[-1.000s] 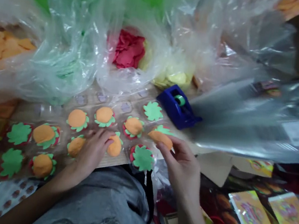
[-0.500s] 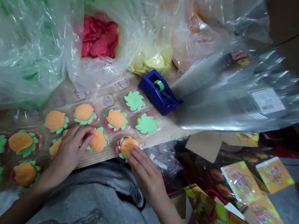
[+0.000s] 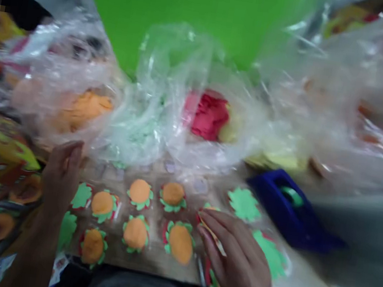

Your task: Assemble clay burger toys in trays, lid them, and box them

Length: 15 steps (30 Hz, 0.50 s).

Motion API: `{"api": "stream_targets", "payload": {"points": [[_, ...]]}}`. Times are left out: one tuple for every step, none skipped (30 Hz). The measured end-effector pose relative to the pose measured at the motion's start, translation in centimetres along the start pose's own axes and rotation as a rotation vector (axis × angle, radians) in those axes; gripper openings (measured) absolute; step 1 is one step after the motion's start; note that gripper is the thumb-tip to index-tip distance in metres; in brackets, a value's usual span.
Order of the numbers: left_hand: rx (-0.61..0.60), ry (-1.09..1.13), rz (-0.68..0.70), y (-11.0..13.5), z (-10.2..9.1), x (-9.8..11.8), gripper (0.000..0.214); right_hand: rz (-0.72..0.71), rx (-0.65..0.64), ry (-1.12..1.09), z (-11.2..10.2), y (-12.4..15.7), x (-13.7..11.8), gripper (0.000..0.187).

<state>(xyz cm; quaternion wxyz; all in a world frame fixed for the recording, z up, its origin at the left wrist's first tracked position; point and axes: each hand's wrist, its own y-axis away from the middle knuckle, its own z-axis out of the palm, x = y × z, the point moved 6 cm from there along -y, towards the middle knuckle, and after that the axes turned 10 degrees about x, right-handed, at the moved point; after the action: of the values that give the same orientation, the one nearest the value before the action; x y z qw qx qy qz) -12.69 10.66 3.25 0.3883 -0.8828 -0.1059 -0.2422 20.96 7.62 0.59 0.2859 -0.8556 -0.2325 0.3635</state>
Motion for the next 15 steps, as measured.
{"api": "stream_targets", "payload": {"points": [[0.049, -0.031, -0.031, -1.7, 0.2, -1.6, 0.025, -0.08, -0.007, -0.066, 1.6, -2.7, -1.0, 0.032], [0.05, -0.059, -0.065, -3.2, 0.8, -3.1, 0.028, -0.149, -0.012, -0.124, 3.3, -5.4, -2.2, 0.032], [0.0, -0.095, -0.109, -4.4, 1.9, -4.6, 0.03, -0.205, -0.012, -0.178, 5.1, -8.1, -3.4, 0.031], [-0.09, -0.141, -0.161, -5.2, 3.3, -5.9, 0.032, -0.249, -0.029, -0.223, 7.2, -10.6, -4.6, 0.029], [-0.173, -0.167, -0.193, -5.6, 4.6, -6.9, 0.033, -0.281, -0.059, -0.263, 9.5, -13.0, -5.7, 0.026], [-0.255, -0.185, -0.214, -5.8, 5.8, -7.5, 0.031, -0.282, -0.125, -0.296, 12.3, -15.1, -6.5, 0.025], [-0.329, -0.193, -0.222, -5.6, 6.8, -7.7, 0.029, -0.263, -0.21, -0.334, 15.2, -17.0, -7.1, 0.026], [-0.392, -0.195, -0.22, -5.3, 7.5, -7.6, 0.028, -0.206, -0.311, -0.363, 18.3, -18.6, -7.4, 0.028], [-0.455, -0.2, -0.218, -4.8, 8.0, -7.4, 0.029, -0.131, -0.426, -0.39, 21.6, -19.8, -7.3, 0.03], [-0.513, -0.207, -0.217, -4.3, 8.2, -7.1, 0.03, -0.101, -0.485, -0.4, 24.4, -20.9, -7.2, 0.03], [-0.562, -0.213, -0.217, -3.9, 8.3, -6.8, 0.031, -0.079, -0.536, -0.41, 27.2, -21.7, -7.0, 0.03], [-0.604, -0.218, -0.22, -3.6, 8.2, -6.6, 0.033, -0.055, -0.583, -0.419, 29.7, -22.3, -6.7, 0.028], [-0.639, -0.221, -0.23, -3.5, 8.1, -6.5, 0.035, -0.028, -0.622, -0.425, 32.0, -22.7, -6.3, 0.024], [-0.665, -0.225, -0.247, -3.6, 7.9, -6.7, 0.038, 0.01, -0.66, -0.432, 34.1, -22.9, -5.8, 0.019], [-0.676, -0.236, -0.272, -3.9, 7.9, -7.1, 0.04, 0.058, -0.692, -0.44, 36.0, -23.1, -5.4, 0.016]]}}
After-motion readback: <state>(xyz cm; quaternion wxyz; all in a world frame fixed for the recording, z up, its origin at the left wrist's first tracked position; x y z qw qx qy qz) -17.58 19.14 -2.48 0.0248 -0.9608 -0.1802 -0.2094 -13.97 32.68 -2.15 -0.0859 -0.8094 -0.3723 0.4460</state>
